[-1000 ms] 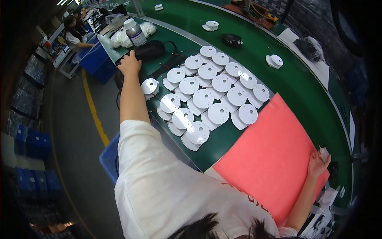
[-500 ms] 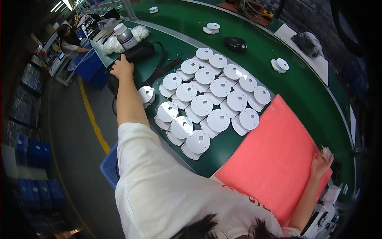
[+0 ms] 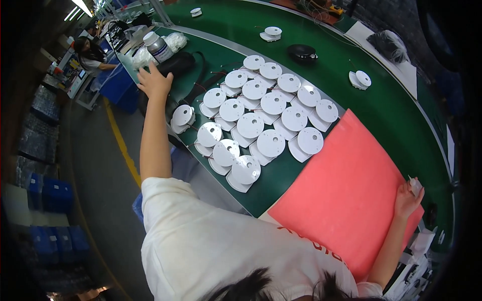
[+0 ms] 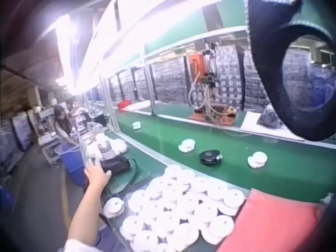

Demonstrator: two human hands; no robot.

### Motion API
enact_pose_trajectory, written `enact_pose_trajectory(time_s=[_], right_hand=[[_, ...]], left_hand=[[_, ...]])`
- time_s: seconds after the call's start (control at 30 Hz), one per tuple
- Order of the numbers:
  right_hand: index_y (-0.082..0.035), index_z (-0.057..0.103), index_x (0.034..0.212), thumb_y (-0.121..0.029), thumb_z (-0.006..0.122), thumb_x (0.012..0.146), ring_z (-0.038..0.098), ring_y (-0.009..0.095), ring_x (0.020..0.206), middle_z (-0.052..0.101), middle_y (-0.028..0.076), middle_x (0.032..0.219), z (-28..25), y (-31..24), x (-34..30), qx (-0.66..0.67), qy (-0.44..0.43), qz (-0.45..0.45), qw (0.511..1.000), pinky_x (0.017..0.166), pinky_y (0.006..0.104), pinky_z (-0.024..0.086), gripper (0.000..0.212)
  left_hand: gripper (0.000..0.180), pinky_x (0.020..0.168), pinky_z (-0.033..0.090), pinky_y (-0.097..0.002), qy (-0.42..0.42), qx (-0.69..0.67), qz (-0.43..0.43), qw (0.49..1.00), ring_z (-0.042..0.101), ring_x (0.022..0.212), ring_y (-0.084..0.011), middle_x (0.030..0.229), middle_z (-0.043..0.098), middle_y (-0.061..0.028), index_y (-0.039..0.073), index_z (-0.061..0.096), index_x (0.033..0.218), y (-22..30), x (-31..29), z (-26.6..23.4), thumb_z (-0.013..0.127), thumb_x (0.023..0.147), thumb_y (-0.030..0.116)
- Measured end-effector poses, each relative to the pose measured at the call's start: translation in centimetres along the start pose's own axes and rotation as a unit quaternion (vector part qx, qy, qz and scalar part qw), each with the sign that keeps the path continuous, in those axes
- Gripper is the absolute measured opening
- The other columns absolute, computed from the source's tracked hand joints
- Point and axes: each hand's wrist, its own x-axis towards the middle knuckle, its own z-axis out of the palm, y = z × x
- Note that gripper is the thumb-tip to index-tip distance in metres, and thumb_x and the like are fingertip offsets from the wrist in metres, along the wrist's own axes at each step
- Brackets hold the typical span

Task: Assembling small electronic components by applying liquid from a squeeze bottle and organizing them on a tray.

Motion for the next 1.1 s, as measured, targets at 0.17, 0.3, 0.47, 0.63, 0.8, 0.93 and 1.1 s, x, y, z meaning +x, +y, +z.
enact_pose_trajectory(time_s=[0.17,0.3,0.47,0.63,0.8,0.93,1.1], right_hand=[[0.001,0.048,0.107,-0.031,0.048,0.088,0.037,0.014,0.061,0.047,0.008,0.077,-0.1,-0.2,0.4,0.003,-0.023,0.029,0.999,0.061,0.0251,0.031,0.038],[0.001,0.047,0.109,-0.03,0.048,0.087,0.038,0.014,0.062,0.049,0.008,0.081,-0.1,-0.1,-0.1,-0.022,-0.025,0.0,0.999,0.061,0.0255,0.032,0.038],[0.002,0.049,0.108,-0.026,0.051,0.085,0.046,0.015,0.068,0.053,0.01,0.086,0.2,0.4,-0.2,-0.089,0.018,-0.047,0.995,0.062,0.0261,0.037,0.036],[0.001,0.053,0.101,-0.026,0.051,0.085,0.047,0.014,0.07,0.054,0.009,0.085,0.3,0.3,-0.3,-0.116,-0.02,-0.045,0.992,0.06,0.0248,0.037,0.031],[0.002,0.052,0.102,-0.026,0.052,0.084,0.048,0.014,0.066,0.054,0.01,0.084,0.8,0.0,-0.2,-0.116,0.004,-0.027,0.993,0.056,0.0234,0.038,0.034],[0.002,0.05,0.102,-0.026,0.051,0.084,0.048,0.015,0.066,0.054,0.01,0.083,0.4,0.1,-0.5,-0.084,0.002,-0.033,0.996,0.056,0.0245,0.039,0.034],[0.002,0.05,0.102,-0.026,0.051,0.083,0.047,0.016,0.066,0.051,0.009,0.084,0.0,0.3,-0.3,-0.062,-0.009,-0.026,0.998,0.056,0.0258,0.038,0.034]], left_hand=[[0.068,0.099,0.027,-0.0448,0.102,-0.295,0.026,0.95,0.035,0.119,-0.0363,0.126,0.04,-0.0227,0.003,0.04,0.124,-0.6,-2.9,-4.9,0.065,0.07,0.034],[0.057,0.096,0.033,-0.0367,0.15,-0.491,0.011,0.858,0.042,0.114,-0.0319,0.122,0.045,-0.02,-0.001,0.043,0.119,2.5,-8.1,-9.2,0.063,0.074,0.027],[0.049,0.093,0.034,-0.0339,0.034,-0.505,0.149,0.849,0.047,0.107,-0.028,0.115,0.048,-0.0171,-0.002,0.044,0.116,7.2,-19.0,-13.0,0.064,0.074,0.014],[0.051,0.093,0.034,-0.0398,-0.033,-0.478,0.312,0.821,0.042,0.11,-0.0343,0.116,0.046,-0.0187,0.0,0.044,0.115,12.1,-24.8,-14.0,0.066,0.072,0.016],[0.048,0.093,0.034,-0.0427,-0.095,-0.436,0.446,0.776,0.041,0.111,-0.0387,0.116,0.045,-0.021,0.001,0.046,0.112,15.8,-26.6,-16.0,0.065,0.07,0.017],[0.043,0.091,0.038,-0.041,-0.139,-0.373,0.504,0.766,0.046,0.109,-0.0344,0.113,0.05,-0.0186,0.004,0.052,0.108,17.9,-25.8,-16.9,0.064,0.071,0.023],[0.032,0.077,0.047,-0.0384,-0.178,-0.186,0.28,0.925,0.059,0.092,-0.0286,0.1,0.062,-0.0108,0.01,0.061,0.1,16.7,-13.9,-14.0,0.059,0.075,0.03]])
